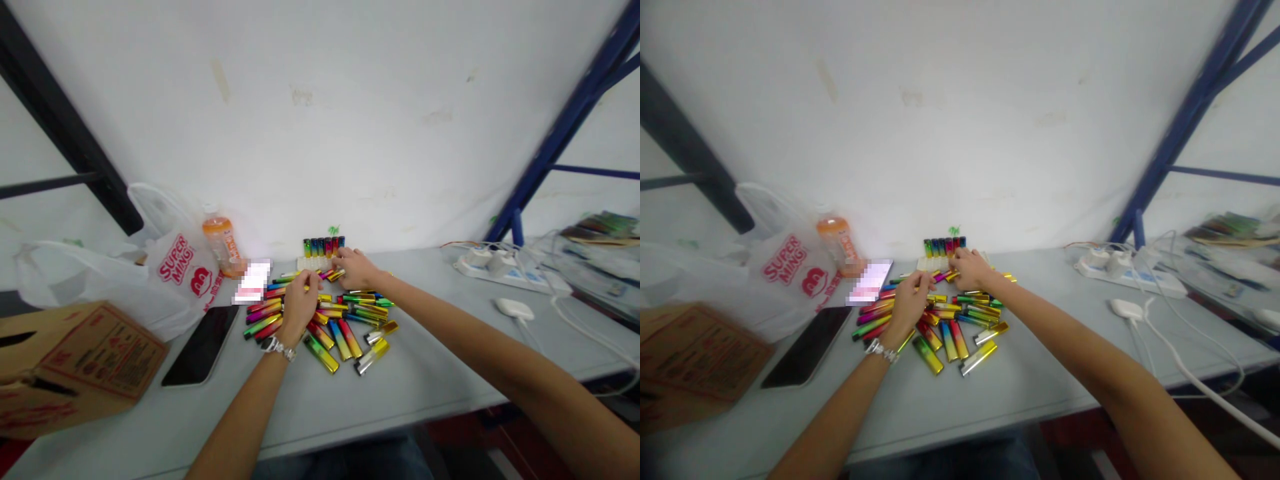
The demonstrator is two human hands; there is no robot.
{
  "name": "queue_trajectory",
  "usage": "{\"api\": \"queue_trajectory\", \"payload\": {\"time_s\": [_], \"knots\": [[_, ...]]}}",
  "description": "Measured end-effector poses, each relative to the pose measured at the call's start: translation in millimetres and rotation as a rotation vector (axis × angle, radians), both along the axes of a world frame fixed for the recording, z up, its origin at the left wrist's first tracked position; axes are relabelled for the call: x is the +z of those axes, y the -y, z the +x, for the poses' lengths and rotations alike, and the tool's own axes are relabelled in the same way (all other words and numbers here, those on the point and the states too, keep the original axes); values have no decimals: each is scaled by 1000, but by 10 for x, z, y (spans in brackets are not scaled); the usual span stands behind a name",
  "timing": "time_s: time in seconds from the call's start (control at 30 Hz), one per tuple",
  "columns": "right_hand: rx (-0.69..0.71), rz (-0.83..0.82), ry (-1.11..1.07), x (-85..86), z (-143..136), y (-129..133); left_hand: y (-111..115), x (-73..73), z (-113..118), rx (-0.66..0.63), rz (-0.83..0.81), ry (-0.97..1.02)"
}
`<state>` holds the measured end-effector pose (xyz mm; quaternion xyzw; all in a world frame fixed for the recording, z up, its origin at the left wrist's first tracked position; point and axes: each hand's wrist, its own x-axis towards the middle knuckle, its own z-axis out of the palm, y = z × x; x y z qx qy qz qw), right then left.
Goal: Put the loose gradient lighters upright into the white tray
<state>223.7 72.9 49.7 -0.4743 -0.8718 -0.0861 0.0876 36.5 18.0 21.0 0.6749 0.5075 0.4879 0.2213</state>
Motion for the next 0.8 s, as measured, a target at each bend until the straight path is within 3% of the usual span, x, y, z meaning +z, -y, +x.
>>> {"api": "queue_trajectory", "payload": {"time_s": [0.2,0.53,0.63,0.73,0.8], "knots": [[21,-122,151,95,-110,-27,3,24,-19,31,-10,-8],[54,-140,206,118,-188,-102,45,68,-22,26,-5,-18],[58,-142,-78,126,-186,-63,35,64,-43,48,23,-16],[45,-229,-678,43,-178,56,37,82,-52,62,45,20],[55,-404,-1124,-59,-188,182,43,92,-39,45,43,92]]}}
